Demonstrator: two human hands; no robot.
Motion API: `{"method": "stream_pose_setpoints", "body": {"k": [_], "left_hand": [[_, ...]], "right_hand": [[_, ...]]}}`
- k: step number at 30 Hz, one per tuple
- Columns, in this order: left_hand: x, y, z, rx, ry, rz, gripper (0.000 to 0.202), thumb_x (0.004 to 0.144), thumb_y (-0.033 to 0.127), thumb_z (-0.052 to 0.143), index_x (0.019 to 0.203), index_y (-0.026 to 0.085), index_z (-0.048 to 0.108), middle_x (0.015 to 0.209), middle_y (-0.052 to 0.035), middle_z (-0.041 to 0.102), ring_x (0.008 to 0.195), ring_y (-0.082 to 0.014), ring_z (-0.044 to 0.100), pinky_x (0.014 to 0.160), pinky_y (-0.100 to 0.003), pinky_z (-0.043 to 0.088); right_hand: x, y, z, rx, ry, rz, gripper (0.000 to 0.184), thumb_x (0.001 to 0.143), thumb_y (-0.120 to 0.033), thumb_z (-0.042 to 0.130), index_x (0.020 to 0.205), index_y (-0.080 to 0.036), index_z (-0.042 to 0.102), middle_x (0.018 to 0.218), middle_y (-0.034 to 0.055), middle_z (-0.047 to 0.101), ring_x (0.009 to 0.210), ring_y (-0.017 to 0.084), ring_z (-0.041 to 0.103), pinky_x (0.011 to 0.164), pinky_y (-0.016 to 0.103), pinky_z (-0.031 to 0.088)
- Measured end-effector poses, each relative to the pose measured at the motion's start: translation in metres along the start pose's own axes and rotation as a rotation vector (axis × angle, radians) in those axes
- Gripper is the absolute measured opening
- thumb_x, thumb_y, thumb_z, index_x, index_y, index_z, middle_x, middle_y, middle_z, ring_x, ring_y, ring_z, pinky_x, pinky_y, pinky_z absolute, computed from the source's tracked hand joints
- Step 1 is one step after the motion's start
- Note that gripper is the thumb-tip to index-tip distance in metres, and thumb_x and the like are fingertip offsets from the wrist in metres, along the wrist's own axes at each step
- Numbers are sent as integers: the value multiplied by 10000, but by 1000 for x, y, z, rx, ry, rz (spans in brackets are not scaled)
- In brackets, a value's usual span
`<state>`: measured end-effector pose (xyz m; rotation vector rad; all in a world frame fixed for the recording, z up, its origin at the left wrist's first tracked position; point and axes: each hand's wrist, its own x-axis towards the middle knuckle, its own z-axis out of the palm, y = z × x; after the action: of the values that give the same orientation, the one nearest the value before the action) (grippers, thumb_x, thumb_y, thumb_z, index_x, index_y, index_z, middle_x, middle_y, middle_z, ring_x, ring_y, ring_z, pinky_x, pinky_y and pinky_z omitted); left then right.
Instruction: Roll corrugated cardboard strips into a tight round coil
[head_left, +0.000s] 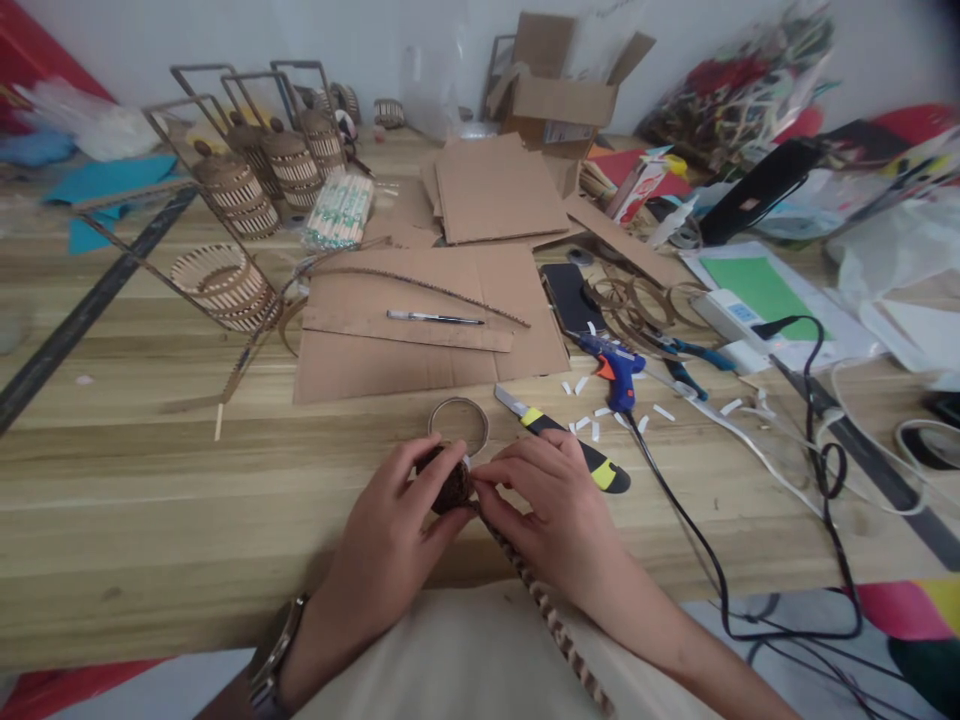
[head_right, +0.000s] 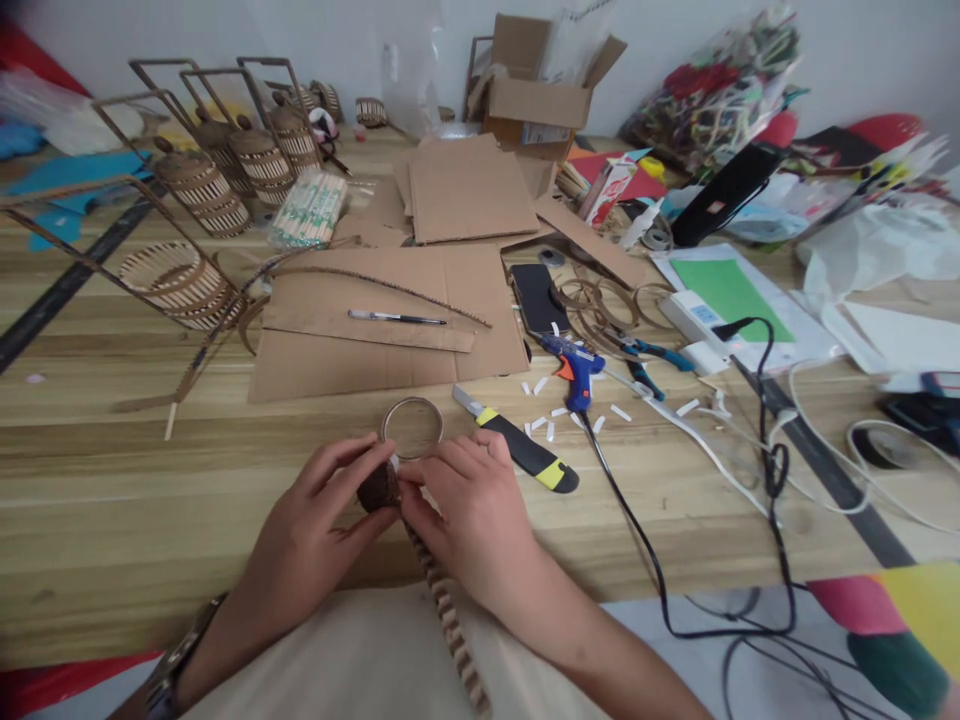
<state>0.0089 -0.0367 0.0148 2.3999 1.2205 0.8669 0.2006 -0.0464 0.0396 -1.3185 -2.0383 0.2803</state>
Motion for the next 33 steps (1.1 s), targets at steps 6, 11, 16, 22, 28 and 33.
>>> {"method": "stream_pose_setpoints", "body": {"k": [6, 11, 16, 22, 28, 33], "left_hand": [[0, 0, 2, 55, -15, -7, 397, 983, 232, 578, 1372, 254, 496, 1254, -128, 610, 1152, -286, 671, 924, -430, 619], [1, 0, 3, 68, -19, 3, 401, 969, 189, 577, 1361, 247, 513, 1237, -123, 622, 1130, -279, 680, 915, -417, 620], [2, 0, 2, 71, -37, 20, 412, 946, 152, 590, 1348, 214, 526, 1240, -143, 633, 1130, -292, 683, 915, -432, 622], [3, 3, 0, -31, -81, 7, 588, 915, 116, 620, 1447, 261, 417, 1257, -120, 660, 1154, -281, 676, 943, -440, 608], [-1, 1, 3, -75, -121, -49, 829, 836, 102, 704, 1528, 290, 290, 1270, -112, 686, 1143, -291, 690, 923, -440, 611], [-1, 1, 2, -41, -104, -33, 706, 824, 109, 730, 1434, 245, 400, 1250, -121, 681, 1140, -286, 689, 938, -431, 607]], "right_hand": [[1, 1, 2, -20, -26, -9, 143, 920, -114, 603, 857, -210, 689, 755, -29, 721, 671, 128, 617, 763, 327, 360], [2, 4, 6, -69, -55, 34, 167, 879, -101, 599, 758, -209, 638, 692, -31, 669, 644, 136, 588, 734, 325, 349], [2, 4, 6, -64, -79, 44, 158, 856, -93, 591, 743, -203, 601, 709, -24, 663, 671, 149, 580, 732, 319, 340], [3, 5, -2, -104, -106, 13, 158, 870, -96, 565, 757, -204, 585, 728, -9, 655, 692, 163, 565, 753, 318, 332], [3, 36, -19, -325, 10, 54, 144, 906, -146, 555, 786, -212, 603, 760, 7, 686, 738, 190, 606, 815, 357, 328], [-11, 86, -38, -478, 122, 237, 168, 916, -230, 558, 794, -218, 673, 759, 33, 716, 756, 223, 639, 799, 378, 340]]}}
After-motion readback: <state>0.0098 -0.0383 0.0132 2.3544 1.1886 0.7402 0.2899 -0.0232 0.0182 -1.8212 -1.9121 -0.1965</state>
